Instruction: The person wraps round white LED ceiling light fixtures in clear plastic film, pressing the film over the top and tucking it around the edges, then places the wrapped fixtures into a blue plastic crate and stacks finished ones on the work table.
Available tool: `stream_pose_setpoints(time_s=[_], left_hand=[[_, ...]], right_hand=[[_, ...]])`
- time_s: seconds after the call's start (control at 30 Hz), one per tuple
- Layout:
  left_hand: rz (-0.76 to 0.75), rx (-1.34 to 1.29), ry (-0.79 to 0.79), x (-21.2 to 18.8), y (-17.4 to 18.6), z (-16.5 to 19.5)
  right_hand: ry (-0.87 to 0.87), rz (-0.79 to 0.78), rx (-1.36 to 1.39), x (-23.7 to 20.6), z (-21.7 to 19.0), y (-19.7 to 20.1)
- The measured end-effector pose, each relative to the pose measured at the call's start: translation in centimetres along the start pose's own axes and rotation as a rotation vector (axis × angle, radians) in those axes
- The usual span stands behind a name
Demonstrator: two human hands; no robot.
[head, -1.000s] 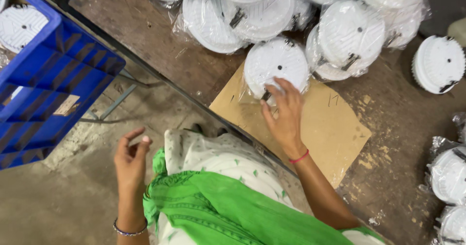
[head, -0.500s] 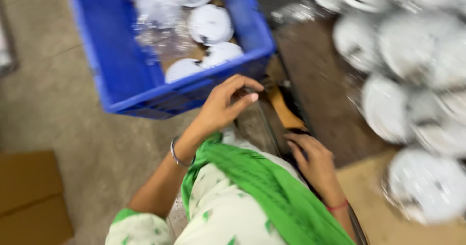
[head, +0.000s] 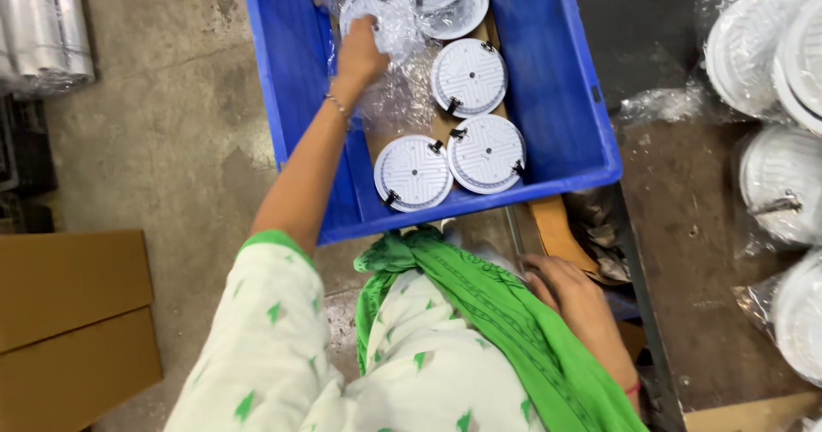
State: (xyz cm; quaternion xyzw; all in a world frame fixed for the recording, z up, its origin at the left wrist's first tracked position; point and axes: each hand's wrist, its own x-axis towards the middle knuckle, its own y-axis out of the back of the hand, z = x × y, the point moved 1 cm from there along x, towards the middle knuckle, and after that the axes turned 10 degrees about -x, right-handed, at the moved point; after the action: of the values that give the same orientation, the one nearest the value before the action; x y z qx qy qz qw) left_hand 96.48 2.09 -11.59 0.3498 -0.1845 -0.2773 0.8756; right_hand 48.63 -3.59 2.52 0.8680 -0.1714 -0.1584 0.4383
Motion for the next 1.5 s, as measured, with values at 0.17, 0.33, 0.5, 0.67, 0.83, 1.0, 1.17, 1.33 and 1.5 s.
stream_pose_setpoints(time_s=[0.17,0.33,0.5,0.67,0.83,1.0,1.17,1.33,1.5], left_hand=[[-0.15,0.097,-0.322,1.7,-4.9,0.6],[-0.245,0.396,-0.295,2.6,-7.0,1.4],[-0.311,-0.202,-0.45,3.0,-3.2,8.7],[-0.318,-0.337,-0.755,-2.1,3.4,21.6],[-0.406,-0.469,-0.932,-8.9,5.9,32.3],[-0.637,-0.634,-0.693,-13.2,2.6,38.5],[-0.827,-0.631,-0.661,-19.0,-3.2,43.2],[-0.725,-0.674,-1.081,-31.6,-9.9,48.5],[-0.87,-0.848,-1.116,-48.9,-17.6,54.9]], right_hand=[[-0.097,-0.068,-0.036,1.6,0.0,0.1],[-0.086,-0.042,-0.041,2.5,-0.4,0.4],[-0.191,0.091,0.067,2.4,-1.3,1.6],[-0.109,0.56,0.121,2.7,-2.2,5.3],[-0.059,0.862,-0.039,2.2,-2.3,8.3],[-0.208,0.887,0.078,-2.8,0.5,9.1],[-0.333,0.769,0.479,-13.4,5.2,9.1],[-0.219,0.627,0.836,-26.1,11.9,6.6],[-0.349,0.716,0.682,-38.8,20.3,2.2]])
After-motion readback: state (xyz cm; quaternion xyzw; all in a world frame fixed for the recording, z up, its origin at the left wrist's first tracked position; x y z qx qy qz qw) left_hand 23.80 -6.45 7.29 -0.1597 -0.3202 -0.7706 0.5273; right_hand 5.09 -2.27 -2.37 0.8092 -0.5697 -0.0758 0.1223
